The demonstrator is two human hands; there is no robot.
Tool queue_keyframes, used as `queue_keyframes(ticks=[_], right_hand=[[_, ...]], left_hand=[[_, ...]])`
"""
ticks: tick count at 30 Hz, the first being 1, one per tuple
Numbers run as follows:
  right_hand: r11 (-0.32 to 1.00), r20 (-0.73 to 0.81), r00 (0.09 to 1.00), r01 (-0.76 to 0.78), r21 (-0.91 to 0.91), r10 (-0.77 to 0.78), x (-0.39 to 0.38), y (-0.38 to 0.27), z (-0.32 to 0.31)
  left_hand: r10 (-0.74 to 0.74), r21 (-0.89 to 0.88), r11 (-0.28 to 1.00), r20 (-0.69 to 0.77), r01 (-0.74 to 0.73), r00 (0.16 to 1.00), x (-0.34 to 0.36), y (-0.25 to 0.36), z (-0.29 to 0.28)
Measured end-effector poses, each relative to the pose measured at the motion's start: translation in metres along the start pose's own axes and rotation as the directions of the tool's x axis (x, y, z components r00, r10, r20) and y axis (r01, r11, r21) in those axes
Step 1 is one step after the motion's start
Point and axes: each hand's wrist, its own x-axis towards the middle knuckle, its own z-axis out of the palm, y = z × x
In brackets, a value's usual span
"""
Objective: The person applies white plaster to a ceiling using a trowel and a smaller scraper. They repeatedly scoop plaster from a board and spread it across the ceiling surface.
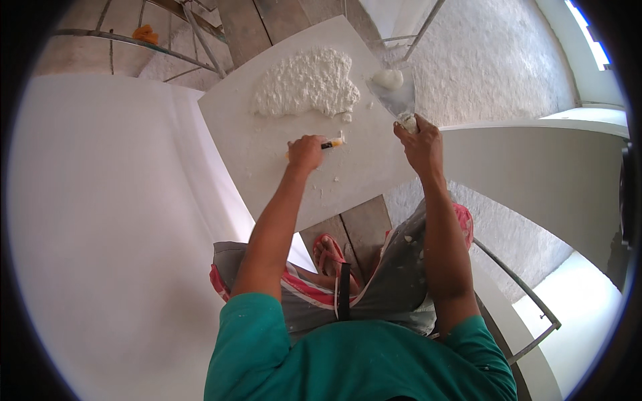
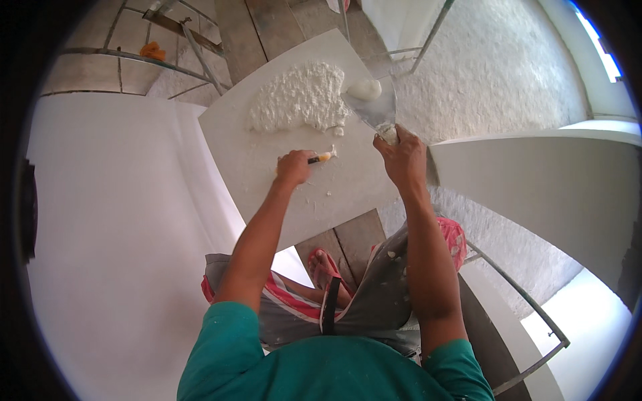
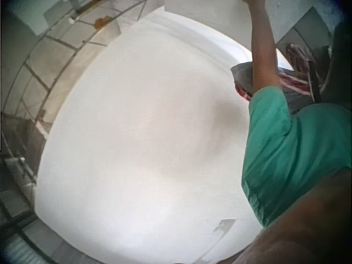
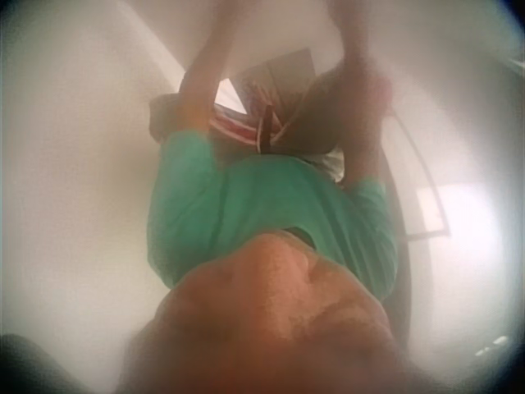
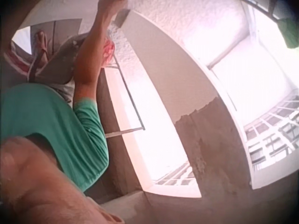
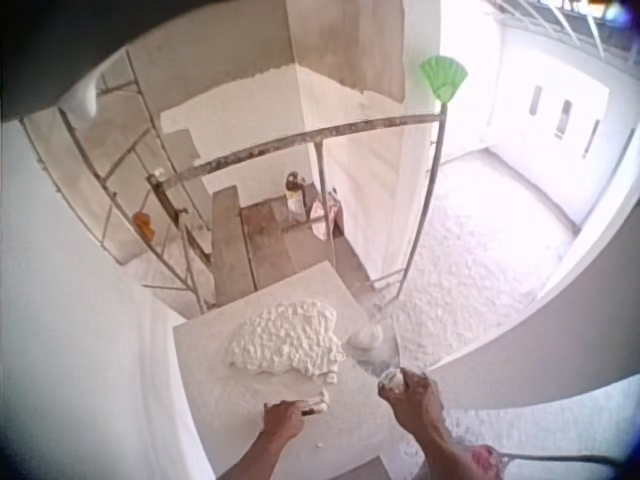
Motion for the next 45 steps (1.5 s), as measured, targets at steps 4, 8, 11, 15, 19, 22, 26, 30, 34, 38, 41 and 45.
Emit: queue_keyframes(ticks=[4,8,11,15,19,22,26,30,34,38,41,45], right_hand=[[1.000,-0.003,1.000,0.016,-0.004,-0.016,-0.001,0.001,-0.003],[0.998,0.041,0.998,-0.053,0.039,0.051,-0.004,-0.011,-0.002],[0.997,0.037,0.997,-0.069,0.024,0.068,-0.002,-0.011,-0.002],[0.996,0.046,0.994,-0.094,0.003,0.094,0.000,0.002,-0.002],[0.997,0.040,0.997,-0.061,0.048,0.059,-0.003,-0.002,0.000],[1.000,0.064,0.998,-0.029,0.004,0.029,-0.003,-0.005,0.000],[0.998,0.061,0.997,-0.057,0.019,0.056,-0.001,-0.002,-0.001],[0.999,0.064,0.997,-0.046,0.025,0.044,-0.005,-0.005,0.000],[0.998,0.082,0.995,-0.058,-0.012,0.058,-0.005,-0.005,0.002],[0.998,0.043,0.998,-0.053,-0.021,0.054,-0.001,0.011,0.000],[0.996,0.070,0.994,-0.076,-0.036,0.079,-0.004,0.007,-0.002],[0.998,0.127,0.990,-0.063,-0.019,0.065,-0.008,-0.001,-0.002]], left_hand=[[-0.074,-0.077,0.994,-0.011,0.073,0.997,0.023,-0.012,-0.037],[0.080,0.031,0.997,-0.321,-0.074,0.944,0.029,-0.001,0.000],[0.284,0.190,0.959,-0.592,-0.212,0.754,0.007,0.001,0.057],[0.259,0.116,0.965,-0.248,-0.237,0.933,-0.017,0.001,0.032],[0.038,0.050,0.998,-0.251,-0.026,0.967,0.010,-0.021,-0.011],[0.040,0.086,0.996,-0.197,-0.023,0.980,-0.009,-0.017,0.023],[0.121,0.124,0.985,-0.024,-0.117,0.992,-0.012,-0.007,0.010],[-0.033,0.083,0.995,-0.195,0.050,0.980,0.031,-0.011,-0.020],[0.056,0.082,0.996,-0.245,-0.037,0.968,0.016,-0.004,0.027],[0.136,-0.021,0.990,-0.105,-0.139,0.985,-0.016,0.007,0.004],[0.038,-0.513,0.858,0.013,-0.026,0.999,-0.024,-0.024,-0.031],[-0.097,-0.980,0.183,0.059,0.076,0.994,-0.053,-0.034,-0.075]])
